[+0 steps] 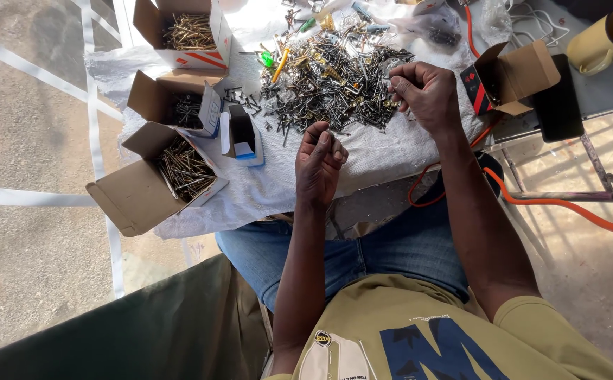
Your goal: Sorting various metal nails and screws from a pile into separate cardboard boxes
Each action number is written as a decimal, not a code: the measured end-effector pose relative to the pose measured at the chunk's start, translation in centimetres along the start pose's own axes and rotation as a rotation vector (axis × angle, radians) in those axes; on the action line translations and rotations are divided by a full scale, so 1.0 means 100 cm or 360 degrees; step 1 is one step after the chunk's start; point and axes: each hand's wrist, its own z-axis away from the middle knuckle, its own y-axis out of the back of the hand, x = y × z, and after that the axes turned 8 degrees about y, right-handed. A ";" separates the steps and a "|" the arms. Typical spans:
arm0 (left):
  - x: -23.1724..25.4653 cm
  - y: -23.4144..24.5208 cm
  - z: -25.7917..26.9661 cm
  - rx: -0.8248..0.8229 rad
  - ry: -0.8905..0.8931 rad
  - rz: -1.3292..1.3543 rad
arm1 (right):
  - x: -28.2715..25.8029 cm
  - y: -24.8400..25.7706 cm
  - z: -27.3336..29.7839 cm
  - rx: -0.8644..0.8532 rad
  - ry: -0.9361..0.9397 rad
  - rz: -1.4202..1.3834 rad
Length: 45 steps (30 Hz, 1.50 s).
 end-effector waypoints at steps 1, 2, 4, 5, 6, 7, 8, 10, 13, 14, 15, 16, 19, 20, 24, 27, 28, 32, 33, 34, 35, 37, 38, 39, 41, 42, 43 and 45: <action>0.000 0.000 0.001 0.0006 -0.0003 -0.0002 | -0.001 0.000 0.001 -0.0014 -0.0072 -0.0174; 0.001 -0.002 0.001 0.0006 -0.0006 -0.0001 | 0.004 0.001 0.000 -0.0016 -0.0071 -0.0174; 0.004 -0.006 0.002 -0.0050 0.0003 0.0023 | 0.014 0.002 0.000 0.0049 -0.0141 -0.0379; 0.007 -0.011 0.003 -0.0051 0.0006 0.0024 | 0.012 0.002 0.001 0.0052 -0.0142 -0.0377; 0.009 -0.016 0.004 -0.0055 0.0026 0.0043 | 0.010 0.002 0.002 0.0117 -0.0215 -0.0474; 0.012 -0.021 0.005 -0.0058 0.0044 0.0062 | 0.008 0.001 0.002 0.0180 -0.0288 -0.0571; 0.011 -0.021 0.006 -0.0057 0.0044 0.0063 | 0.011 0.000 0.003 0.0180 -0.0288 -0.0570; 0.010 -0.021 0.006 -0.0061 0.0008 0.0028 | 0.017 -0.005 0.004 0.0217 -0.0218 -0.0518; 0.005 -0.013 0.004 -0.0062 -0.0039 0.0106 | -0.013 -0.016 0.013 -0.0009 -0.0195 -0.0537; 0.004 -0.014 0.002 -0.0058 -0.0041 0.0104 | -0.021 -0.022 0.016 -0.0012 -0.0197 -0.0540; 0.004 -0.014 0.002 -0.0114 -0.0045 0.0138 | -0.028 -0.029 0.019 -0.0038 -0.0141 -0.0617; 0.003 -0.015 0.002 -0.0170 -0.0049 0.0171 | -0.036 -0.036 0.023 -0.0063 -0.0086 -0.0693; 0.005 -0.012 0.002 -0.0262 -0.0017 0.0303 | -0.048 -0.044 0.025 -0.0079 -0.0114 -0.0795; 0.007 -0.014 0.003 -0.0260 -0.0025 0.0300 | -0.041 -0.047 0.024 -0.0086 -0.0111 -0.0800; 0.009 -0.017 0.002 -0.0328 -0.0026 0.0414 | -0.025 -0.052 0.024 -0.0197 0.0052 -0.0566; 0.008 -0.015 0.001 -0.0335 -0.0040 0.0435 | -0.032 -0.051 0.022 -0.0223 0.0349 -0.0053; 0.008 -0.015 0.002 -0.0342 -0.0044 0.0438 | -0.037 -0.051 0.021 -0.0161 0.0530 0.0260; 0.000 0.002 -0.008 -0.0324 -0.0066 0.0455 | -0.057 -0.063 0.029 -0.0136 0.0679 0.0555; -0.003 0.005 -0.010 -0.0326 -0.0089 0.0501 | -0.056 -0.070 0.032 -0.0255 0.0687 0.0580; -0.007 0.009 -0.012 -0.0329 -0.0113 0.0547 | -0.055 -0.076 0.036 -0.0374 0.0697 0.0605; -0.008 0.014 -0.013 -0.0319 -0.0144 0.0532 | -0.053 -0.085 0.037 -0.0392 0.0715 0.0579; -0.015 0.024 -0.017 -0.0345 -0.0133 0.0591 | -0.048 -0.098 0.041 -0.0406 0.0746 0.0742; -0.015 0.027 -0.016 -0.0339 -0.0161 0.0587 | -0.044 -0.105 0.042 -0.0424 0.0764 0.0728; -0.016 0.030 -0.017 -0.0307 -0.0140 0.0551 | -0.039 -0.108 0.042 -0.0391 0.0747 0.0761; -0.016 0.030 -0.018 -0.0273 -0.0125 0.0515 | -0.031 -0.115 0.042 -0.0361 0.0734 0.0791; -0.015 0.028 -0.017 -0.0268 -0.0165 0.0488 | -0.028 -0.118 0.042 -0.0345 0.0748 0.0843; -0.014 0.025 -0.017 -0.0266 -0.0198 0.0464 | -0.025 -0.120 0.042 -0.0322 0.0759 0.0900; -0.012 0.026 -0.016 -0.0263 -0.0202 0.0455 | -0.032 -0.121 0.043 -0.0365 0.0758 0.0884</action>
